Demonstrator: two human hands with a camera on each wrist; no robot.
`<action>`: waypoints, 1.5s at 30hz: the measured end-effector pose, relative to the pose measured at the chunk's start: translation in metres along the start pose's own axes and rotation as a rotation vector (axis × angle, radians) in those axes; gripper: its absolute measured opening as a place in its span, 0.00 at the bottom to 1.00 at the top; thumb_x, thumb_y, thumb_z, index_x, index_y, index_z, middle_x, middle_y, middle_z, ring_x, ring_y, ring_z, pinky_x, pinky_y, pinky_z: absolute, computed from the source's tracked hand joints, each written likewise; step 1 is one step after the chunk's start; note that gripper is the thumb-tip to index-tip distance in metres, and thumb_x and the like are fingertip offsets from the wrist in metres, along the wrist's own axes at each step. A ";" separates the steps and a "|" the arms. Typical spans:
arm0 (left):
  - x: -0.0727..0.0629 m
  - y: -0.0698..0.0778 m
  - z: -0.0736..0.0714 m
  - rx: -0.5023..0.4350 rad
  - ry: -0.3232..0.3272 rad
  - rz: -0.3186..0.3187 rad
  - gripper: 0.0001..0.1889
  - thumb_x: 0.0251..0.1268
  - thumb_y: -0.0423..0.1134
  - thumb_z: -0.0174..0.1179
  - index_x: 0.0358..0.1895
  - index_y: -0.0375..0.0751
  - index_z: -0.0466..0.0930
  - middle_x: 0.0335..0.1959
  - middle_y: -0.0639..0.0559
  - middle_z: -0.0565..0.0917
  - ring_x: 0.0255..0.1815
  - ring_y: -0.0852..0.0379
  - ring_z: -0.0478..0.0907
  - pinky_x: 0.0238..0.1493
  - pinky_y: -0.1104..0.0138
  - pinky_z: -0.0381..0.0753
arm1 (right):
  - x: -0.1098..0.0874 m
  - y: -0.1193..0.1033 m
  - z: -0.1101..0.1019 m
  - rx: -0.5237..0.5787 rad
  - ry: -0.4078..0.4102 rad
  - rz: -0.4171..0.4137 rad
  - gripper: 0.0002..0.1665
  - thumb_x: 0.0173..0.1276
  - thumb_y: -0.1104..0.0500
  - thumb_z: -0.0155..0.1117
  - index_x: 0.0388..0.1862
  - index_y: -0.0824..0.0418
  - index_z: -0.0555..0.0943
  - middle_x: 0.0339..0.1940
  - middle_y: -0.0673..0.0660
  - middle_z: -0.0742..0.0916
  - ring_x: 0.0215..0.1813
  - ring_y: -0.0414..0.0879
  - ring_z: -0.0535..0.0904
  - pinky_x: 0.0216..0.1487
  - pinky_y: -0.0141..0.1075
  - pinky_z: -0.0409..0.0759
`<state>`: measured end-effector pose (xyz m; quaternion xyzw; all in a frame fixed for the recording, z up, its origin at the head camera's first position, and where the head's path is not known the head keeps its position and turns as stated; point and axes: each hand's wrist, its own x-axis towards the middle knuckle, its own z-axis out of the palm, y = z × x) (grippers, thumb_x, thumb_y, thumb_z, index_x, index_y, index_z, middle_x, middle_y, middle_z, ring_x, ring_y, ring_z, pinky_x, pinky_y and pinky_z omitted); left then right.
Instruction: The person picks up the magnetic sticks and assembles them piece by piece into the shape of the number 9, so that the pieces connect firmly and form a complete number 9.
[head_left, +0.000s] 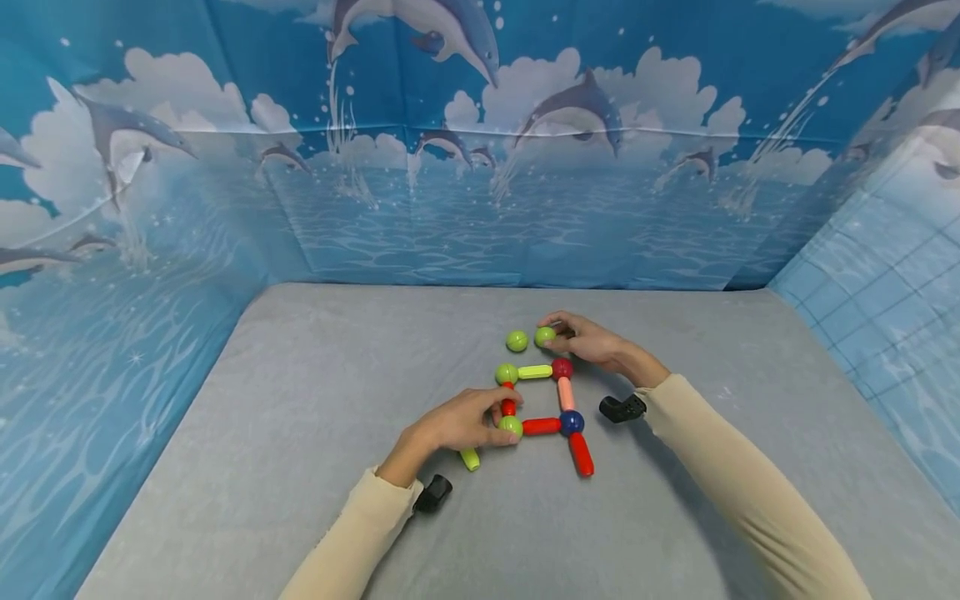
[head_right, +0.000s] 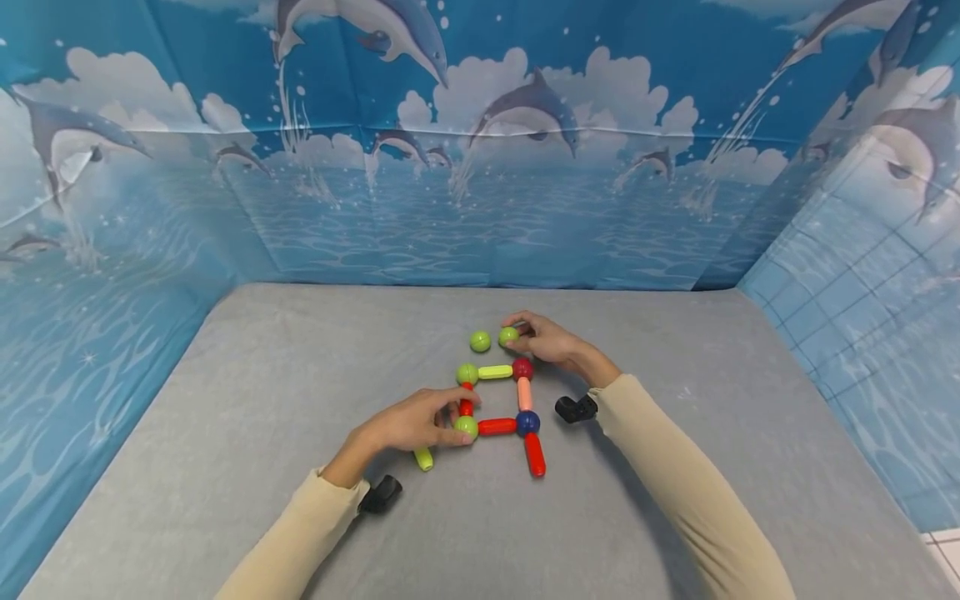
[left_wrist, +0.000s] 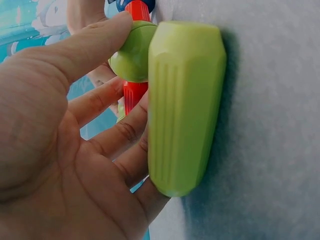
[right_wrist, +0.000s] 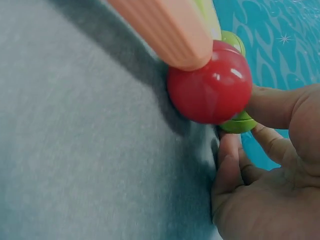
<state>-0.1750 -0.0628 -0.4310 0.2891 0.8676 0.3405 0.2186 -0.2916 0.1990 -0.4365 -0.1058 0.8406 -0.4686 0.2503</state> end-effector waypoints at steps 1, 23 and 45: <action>0.001 0.000 0.000 0.001 -0.001 0.000 0.25 0.65 0.45 0.69 0.64 0.49 0.75 0.36 0.55 0.79 0.34 0.60 0.74 0.36 0.70 0.72 | -0.002 0.001 -0.001 -0.002 0.006 -0.003 0.27 0.78 0.57 0.57 0.72 0.61 0.65 0.67 0.67 0.70 0.63 0.57 0.68 0.59 0.46 0.70; -0.001 0.001 0.001 0.007 0.014 0.005 0.25 0.64 0.46 0.69 0.64 0.49 0.76 0.36 0.55 0.78 0.35 0.58 0.75 0.37 0.69 0.72 | -0.116 0.016 -0.005 -0.120 -0.071 -0.226 0.24 0.74 0.51 0.63 0.65 0.58 0.76 0.60 0.60 0.79 0.52 0.57 0.80 0.52 0.44 0.80; 0.000 0.000 0.002 -0.006 0.009 0.000 0.24 0.65 0.46 0.69 0.63 0.50 0.76 0.36 0.55 0.78 0.33 0.58 0.75 0.36 0.68 0.74 | -0.160 0.028 0.041 -0.164 -0.422 -0.414 0.21 0.67 0.54 0.71 0.56 0.54 0.80 0.71 0.58 0.73 0.60 0.42 0.76 0.58 0.36 0.79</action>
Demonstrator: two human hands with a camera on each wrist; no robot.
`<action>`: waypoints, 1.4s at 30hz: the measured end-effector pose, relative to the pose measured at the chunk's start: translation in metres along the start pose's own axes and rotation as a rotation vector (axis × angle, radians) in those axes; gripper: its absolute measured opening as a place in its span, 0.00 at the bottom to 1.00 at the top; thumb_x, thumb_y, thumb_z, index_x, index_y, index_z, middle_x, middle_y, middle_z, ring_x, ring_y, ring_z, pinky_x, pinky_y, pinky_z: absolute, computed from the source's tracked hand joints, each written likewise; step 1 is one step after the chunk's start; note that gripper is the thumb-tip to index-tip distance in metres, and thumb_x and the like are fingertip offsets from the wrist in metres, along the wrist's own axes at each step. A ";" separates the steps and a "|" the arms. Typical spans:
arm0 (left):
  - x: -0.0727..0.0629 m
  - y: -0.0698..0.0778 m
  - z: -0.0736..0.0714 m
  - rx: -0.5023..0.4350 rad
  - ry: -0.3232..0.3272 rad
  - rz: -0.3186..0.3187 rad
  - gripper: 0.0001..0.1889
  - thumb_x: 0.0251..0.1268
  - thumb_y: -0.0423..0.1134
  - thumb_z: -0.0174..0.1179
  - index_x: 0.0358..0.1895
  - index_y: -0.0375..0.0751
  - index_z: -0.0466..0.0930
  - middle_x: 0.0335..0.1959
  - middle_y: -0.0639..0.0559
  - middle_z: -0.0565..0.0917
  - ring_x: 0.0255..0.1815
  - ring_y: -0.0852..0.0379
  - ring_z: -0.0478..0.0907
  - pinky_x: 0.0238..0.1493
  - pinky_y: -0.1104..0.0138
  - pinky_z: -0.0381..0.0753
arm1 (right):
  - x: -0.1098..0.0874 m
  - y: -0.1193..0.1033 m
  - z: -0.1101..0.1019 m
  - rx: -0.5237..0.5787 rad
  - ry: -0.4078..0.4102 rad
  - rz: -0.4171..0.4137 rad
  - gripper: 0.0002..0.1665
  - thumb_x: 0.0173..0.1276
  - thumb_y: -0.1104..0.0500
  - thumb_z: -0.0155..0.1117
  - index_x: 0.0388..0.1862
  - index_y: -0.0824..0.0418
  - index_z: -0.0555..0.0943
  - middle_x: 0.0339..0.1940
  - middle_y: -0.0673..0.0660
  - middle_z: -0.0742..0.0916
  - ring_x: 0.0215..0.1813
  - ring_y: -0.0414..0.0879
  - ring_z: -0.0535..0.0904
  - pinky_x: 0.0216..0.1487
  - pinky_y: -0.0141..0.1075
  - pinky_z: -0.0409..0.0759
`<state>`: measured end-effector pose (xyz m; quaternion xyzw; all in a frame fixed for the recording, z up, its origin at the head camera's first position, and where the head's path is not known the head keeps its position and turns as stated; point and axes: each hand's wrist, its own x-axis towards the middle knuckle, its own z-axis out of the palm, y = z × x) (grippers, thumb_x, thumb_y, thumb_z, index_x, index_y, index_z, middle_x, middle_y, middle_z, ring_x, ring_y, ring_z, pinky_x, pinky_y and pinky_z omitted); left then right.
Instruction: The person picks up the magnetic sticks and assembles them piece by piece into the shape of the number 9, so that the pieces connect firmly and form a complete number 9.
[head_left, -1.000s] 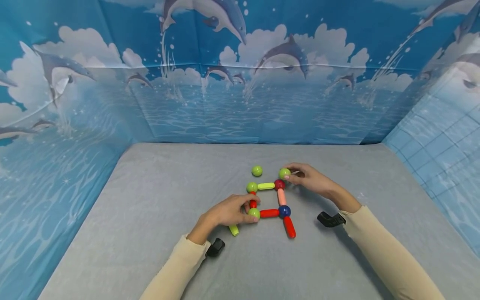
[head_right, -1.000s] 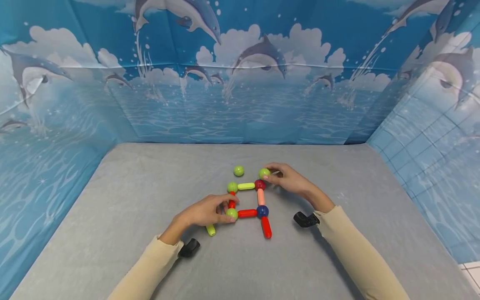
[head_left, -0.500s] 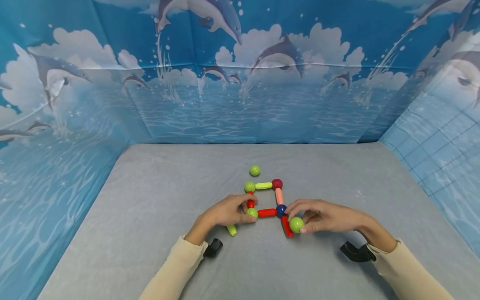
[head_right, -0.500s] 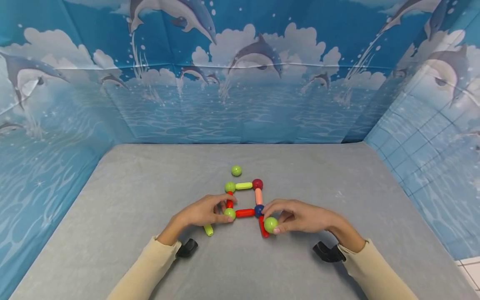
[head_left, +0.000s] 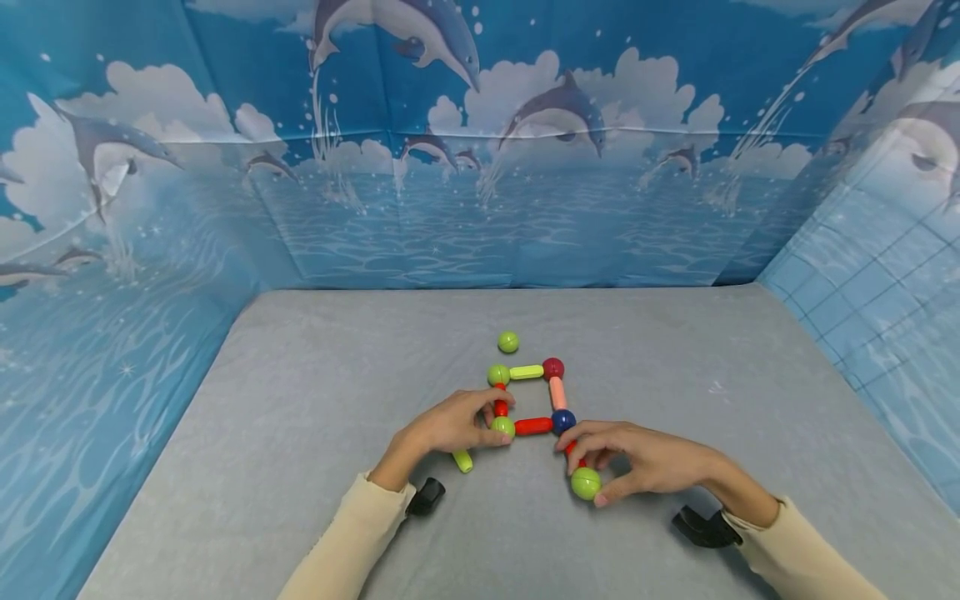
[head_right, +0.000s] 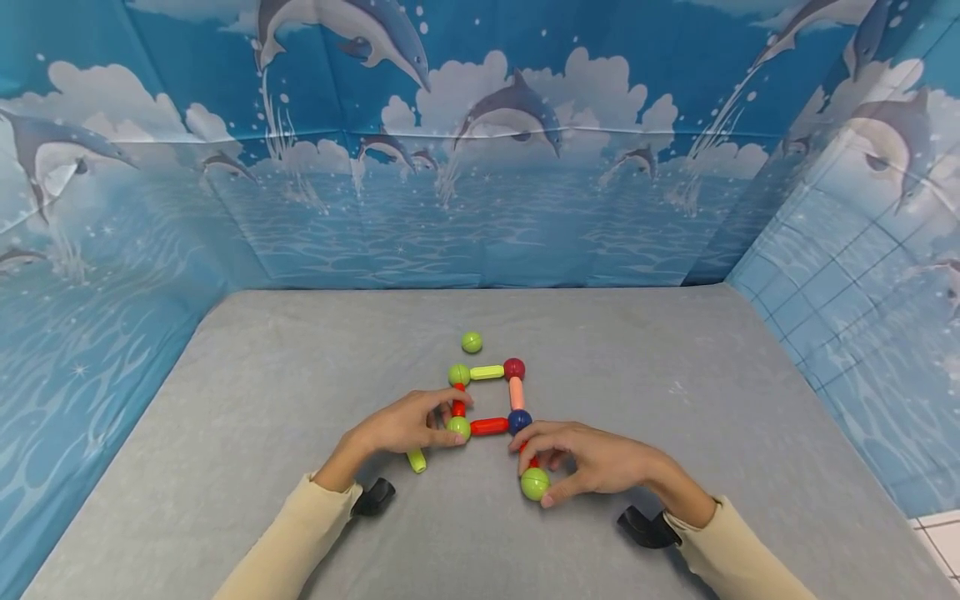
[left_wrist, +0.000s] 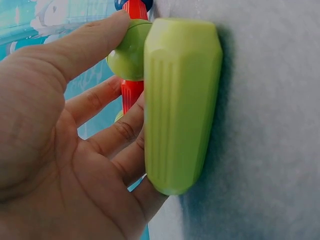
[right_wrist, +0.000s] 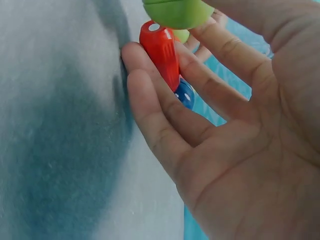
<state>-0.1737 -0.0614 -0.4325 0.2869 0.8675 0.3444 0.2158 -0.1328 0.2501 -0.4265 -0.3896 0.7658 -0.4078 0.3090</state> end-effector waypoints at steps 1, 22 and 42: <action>0.000 0.000 0.000 -0.002 -0.001 -0.002 0.24 0.65 0.46 0.69 0.63 0.50 0.76 0.36 0.55 0.78 0.33 0.58 0.75 0.36 0.68 0.74 | 0.001 0.001 0.001 -0.005 0.006 -0.008 0.20 0.66 0.54 0.72 0.56 0.54 0.80 0.70 0.58 0.74 0.61 0.42 0.76 0.59 0.36 0.79; 0.000 -0.002 0.000 -0.002 0.006 0.010 0.25 0.65 0.46 0.69 0.64 0.49 0.76 0.37 0.54 0.78 0.32 0.59 0.75 0.36 0.69 0.73 | 0.006 -0.001 0.010 -0.100 0.072 0.023 0.19 0.59 0.57 0.77 0.47 0.48 0.81 0.62 0.52 0.77 0.59 0.41 0.73 0.57 0.36 0.77; 0.001 -0.001 -0.001 0.010 0.012 0.027 0.26 0.65 0.44 0.69 0.65 0.47 0.76 0.36 0.55 0.78 0.30 0.60 0.75 0.35 0.70 0.74 | 0.006 0.002 -0.004 -0.137 0.245 0.009 0.31 0.72 0.53 0.66 0.71 0.54 0.70 0.57 0.59 0.74 0.46 0.42 0.81 0.51 0.36 0.82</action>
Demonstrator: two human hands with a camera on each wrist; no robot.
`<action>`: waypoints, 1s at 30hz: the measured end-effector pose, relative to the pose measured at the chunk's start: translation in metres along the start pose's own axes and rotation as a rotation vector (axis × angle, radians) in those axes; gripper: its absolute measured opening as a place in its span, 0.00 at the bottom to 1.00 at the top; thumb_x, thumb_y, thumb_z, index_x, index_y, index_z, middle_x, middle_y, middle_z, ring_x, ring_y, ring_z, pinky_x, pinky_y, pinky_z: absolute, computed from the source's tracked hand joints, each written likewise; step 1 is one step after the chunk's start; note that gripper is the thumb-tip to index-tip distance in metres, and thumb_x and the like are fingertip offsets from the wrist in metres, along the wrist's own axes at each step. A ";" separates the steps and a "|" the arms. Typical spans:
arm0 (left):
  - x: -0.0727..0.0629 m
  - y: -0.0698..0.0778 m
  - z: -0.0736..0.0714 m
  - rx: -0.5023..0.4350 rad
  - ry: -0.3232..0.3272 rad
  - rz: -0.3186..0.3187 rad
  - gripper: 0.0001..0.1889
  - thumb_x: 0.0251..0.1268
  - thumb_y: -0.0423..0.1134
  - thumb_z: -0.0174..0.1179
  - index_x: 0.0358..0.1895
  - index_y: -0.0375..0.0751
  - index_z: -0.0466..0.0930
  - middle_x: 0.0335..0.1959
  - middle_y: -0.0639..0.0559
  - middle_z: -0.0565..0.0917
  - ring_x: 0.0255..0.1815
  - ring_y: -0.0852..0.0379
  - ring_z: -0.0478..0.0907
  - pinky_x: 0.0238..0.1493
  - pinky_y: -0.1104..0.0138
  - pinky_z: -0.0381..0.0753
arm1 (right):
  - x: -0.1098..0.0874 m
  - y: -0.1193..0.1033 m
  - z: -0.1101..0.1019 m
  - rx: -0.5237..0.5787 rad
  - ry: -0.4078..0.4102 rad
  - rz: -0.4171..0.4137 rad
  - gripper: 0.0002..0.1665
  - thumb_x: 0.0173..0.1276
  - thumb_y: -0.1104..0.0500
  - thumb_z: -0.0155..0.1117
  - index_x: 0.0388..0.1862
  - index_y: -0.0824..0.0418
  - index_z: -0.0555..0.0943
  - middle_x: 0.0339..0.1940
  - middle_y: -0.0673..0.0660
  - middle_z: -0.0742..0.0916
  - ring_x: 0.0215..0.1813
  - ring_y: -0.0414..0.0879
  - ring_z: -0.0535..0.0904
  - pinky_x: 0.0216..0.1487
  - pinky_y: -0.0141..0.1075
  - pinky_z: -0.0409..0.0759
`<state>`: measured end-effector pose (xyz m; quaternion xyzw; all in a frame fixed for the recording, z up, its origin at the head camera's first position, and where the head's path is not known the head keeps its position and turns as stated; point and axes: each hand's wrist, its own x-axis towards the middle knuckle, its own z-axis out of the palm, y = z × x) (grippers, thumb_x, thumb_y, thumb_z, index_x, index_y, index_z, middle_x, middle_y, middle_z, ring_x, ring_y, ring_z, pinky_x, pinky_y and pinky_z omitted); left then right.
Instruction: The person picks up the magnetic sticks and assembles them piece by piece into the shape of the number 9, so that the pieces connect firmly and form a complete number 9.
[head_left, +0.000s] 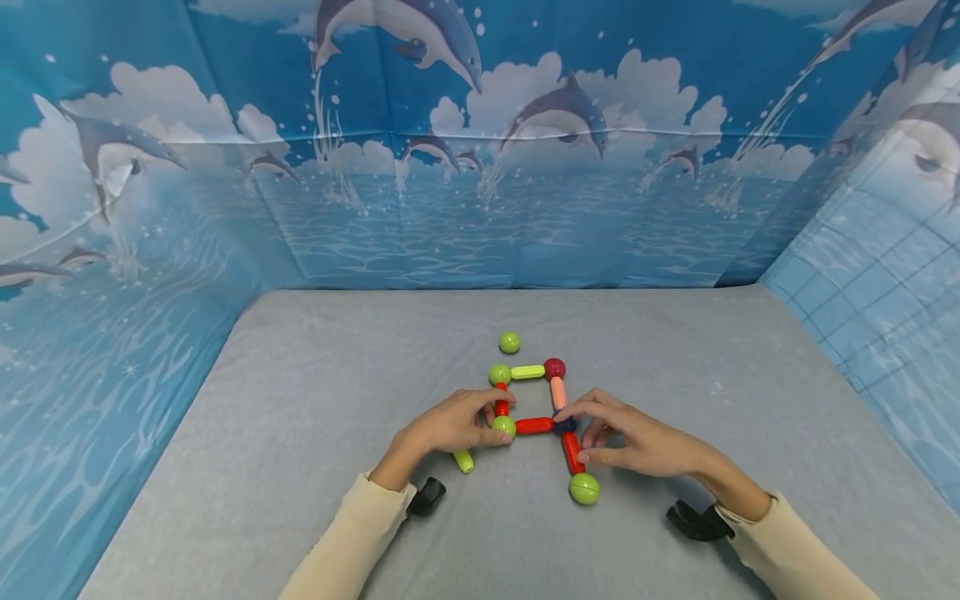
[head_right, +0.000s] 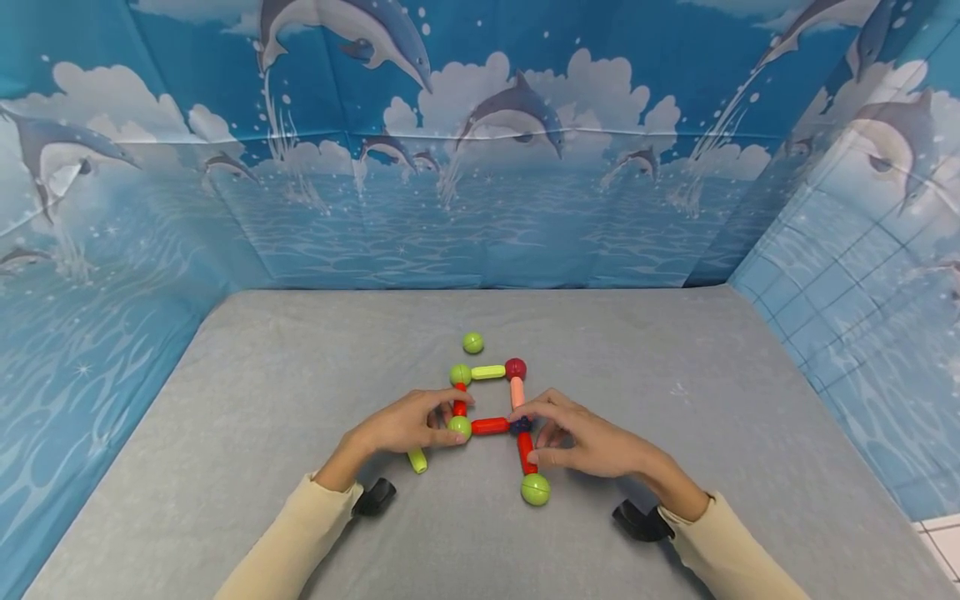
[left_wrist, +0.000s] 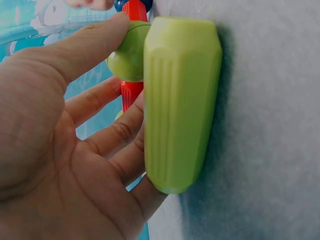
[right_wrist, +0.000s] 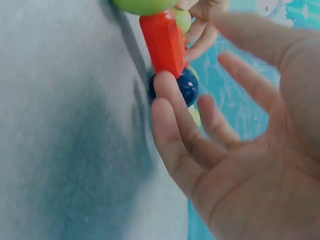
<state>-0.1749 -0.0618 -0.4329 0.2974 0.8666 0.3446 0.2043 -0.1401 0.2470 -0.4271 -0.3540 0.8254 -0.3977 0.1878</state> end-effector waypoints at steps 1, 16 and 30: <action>0.000 0.000 0.000 0.000 -0.001 0.001 0.26 0.65 0.44 0.69 0.65 0.48 0.76 0.36 0.55 0.78 0.31 0.60 0.75 0.35 0.70 0.74 | 0.002 0.002 0.000 -0.014 0.019 0.016 0.31 0.73 0.53 0.65 0.71 0.54 0.69 0.55 0.60 0.74 0.46 0.42 0.80 0.50 0.35 0.82; 0.005 -0.001 -0.027 -0.003 0.021 -0.018 0.25 0.69 0.43 0.65 0.68 0.45 0.74 0.39 0.51 0.80 0.32 0.58 0.74 0.33 0.68 0.72 | 0.022 0.008 -0.003 0.022 0.018 0.146 0.26 0.74 0.56 0.63 0.68 0.59 0.71 0.46 0.58 0.80 0.37 0.46 0.77 0.36 0.33 0.77; 0.009 -0.014 -0.054 -0.090 -0.080 0.006 0.14 0.64 0.32 0.68 0.52 0.39 0.83 0.43 0.44 0.81 0.35 0.54 0.78 0.37 0.66 0.77 | 0.022 0.016 -0.001 0.048 0.022 0.151 0.26 0.74 0.56 0.63 0.68 0.56 0.71 0.47 0.57 0.79 0.38 0.47 0.76 0.36 0.33 0.75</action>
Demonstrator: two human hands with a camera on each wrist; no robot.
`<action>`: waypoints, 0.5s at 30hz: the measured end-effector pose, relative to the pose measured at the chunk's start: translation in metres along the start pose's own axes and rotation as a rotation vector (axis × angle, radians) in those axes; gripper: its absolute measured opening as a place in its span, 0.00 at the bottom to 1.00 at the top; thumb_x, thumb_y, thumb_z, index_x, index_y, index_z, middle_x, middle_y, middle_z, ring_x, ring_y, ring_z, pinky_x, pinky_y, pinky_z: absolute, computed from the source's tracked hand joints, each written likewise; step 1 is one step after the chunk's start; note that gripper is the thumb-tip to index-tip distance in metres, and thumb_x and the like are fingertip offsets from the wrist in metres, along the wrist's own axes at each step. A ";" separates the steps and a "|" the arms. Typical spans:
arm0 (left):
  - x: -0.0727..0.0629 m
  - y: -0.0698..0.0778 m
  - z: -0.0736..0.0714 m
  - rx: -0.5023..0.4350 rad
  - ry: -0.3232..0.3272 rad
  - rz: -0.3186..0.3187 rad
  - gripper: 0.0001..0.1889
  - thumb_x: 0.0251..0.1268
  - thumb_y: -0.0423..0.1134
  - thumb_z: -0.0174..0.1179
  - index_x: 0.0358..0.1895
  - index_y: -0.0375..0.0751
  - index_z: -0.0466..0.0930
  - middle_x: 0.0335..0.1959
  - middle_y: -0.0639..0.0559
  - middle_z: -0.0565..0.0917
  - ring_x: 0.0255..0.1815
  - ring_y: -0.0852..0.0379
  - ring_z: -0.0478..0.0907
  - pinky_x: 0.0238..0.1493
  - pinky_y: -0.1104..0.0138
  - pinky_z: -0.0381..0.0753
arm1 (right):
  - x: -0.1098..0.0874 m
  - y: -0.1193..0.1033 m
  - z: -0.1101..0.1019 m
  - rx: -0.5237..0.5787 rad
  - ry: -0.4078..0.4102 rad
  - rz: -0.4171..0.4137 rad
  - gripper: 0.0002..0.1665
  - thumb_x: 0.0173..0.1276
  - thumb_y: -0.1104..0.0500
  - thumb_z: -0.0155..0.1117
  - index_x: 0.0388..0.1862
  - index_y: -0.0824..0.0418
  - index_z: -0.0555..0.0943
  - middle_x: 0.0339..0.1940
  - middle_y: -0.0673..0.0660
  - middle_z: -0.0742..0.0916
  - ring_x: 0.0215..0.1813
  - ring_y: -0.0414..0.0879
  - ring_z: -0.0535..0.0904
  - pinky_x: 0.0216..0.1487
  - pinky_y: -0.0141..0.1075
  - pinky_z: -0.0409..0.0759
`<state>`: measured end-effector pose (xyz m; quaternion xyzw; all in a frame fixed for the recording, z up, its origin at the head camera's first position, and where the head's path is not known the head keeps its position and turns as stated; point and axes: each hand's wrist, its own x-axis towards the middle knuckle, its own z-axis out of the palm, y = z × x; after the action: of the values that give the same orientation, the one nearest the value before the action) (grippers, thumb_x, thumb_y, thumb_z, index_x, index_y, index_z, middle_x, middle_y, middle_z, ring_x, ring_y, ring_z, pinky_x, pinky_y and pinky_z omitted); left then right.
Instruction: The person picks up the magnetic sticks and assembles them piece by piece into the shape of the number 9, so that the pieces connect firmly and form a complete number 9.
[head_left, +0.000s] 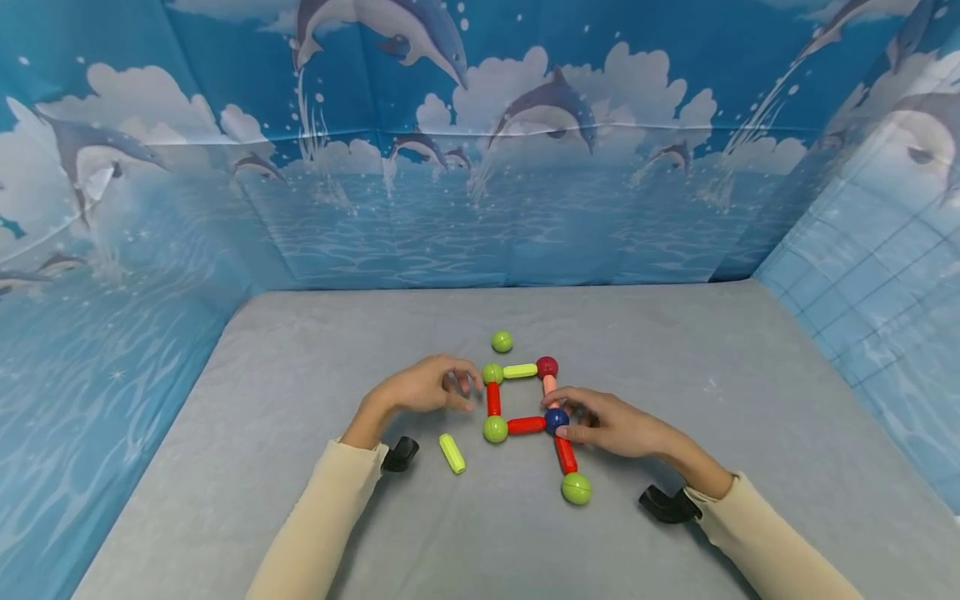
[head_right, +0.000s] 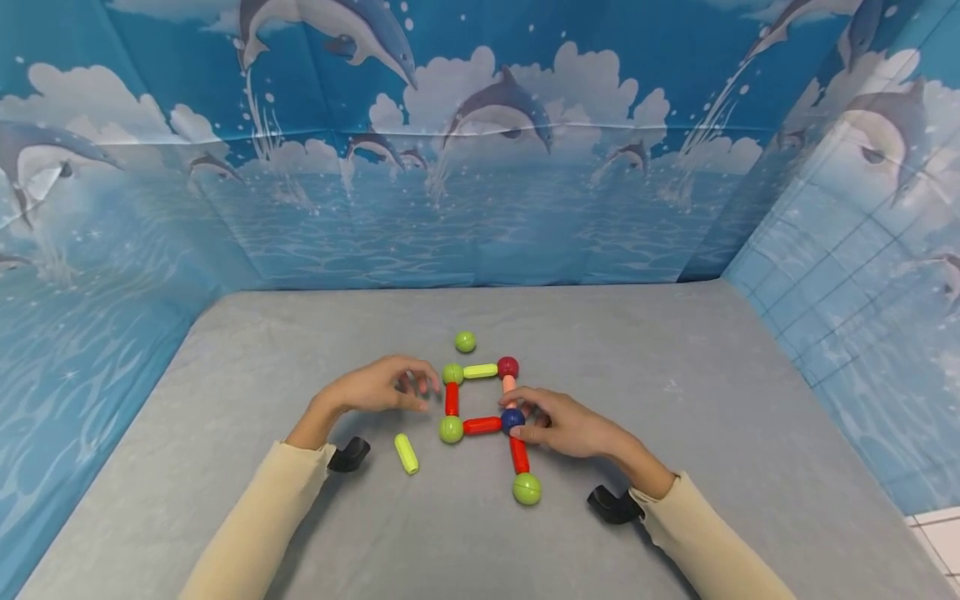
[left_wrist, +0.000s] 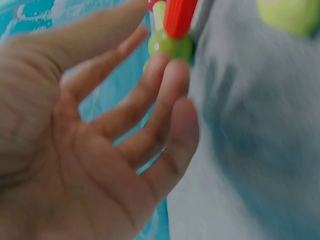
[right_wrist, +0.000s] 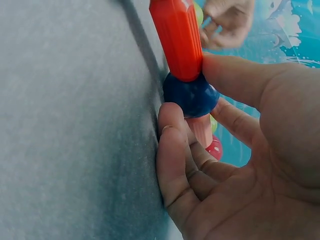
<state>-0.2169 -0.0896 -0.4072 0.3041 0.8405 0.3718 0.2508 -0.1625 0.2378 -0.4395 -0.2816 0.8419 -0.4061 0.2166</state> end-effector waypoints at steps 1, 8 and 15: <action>-0.004 -0.003 -0.001 -0.021 -0.036 0.007 0.12 0.63 0.31 0.68 0.49 0.38 0.84 0.43 0.43 0.82 0.35 0.54 0.78 0.37 0.65 0.77 | 0.000 0.000 0.000 0.002 -0.001 0.002 0.26 0.74 0.57 0.63 0.68 0.56 0.71 0.47 0.58 0.79 0.38 0.47 0.76 0.35 0.33 0.75; -0.023 -0.016 0.002 -0.081 -0.220 -0.006 0.12 0.59 0.26 0.69 0.45 0.42 0.88 0.45 0.48 0.85 0.37 0.56 0.73 0.39 0.67 0.74 | 0.000 0.000 -0.001 0.015 -0.006 0.006 0.25 0.73 0.57 0.64 0.67 0.57 0.72 0.47 0.58 0.79 0.40 0.49 0.75 0.35 0.33 0.74; -0.034 -0.020 0.013 -0.064 -0.190 0.020 0.14 0.59 0.24 0.67 0.46 0.44 0.89 0.46 0.54 0.82 0.45 0.52 0.71 0.46 0.65 0.72 | 0.001 0.001 -0.001 0.015 -0.006 0.008 0.26 0.73 0.58 0.64 0.67 0.57 0.71 0.47 0.59 0.79 0.37 0.46 0.76 0.36 0.33 0.75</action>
<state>-0.1915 -0.1182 -0.4241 0.3382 0.7976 0.3705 0.3350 -0.1644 0.2386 -0.4396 -0.2779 0.8394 -0.4107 0.2226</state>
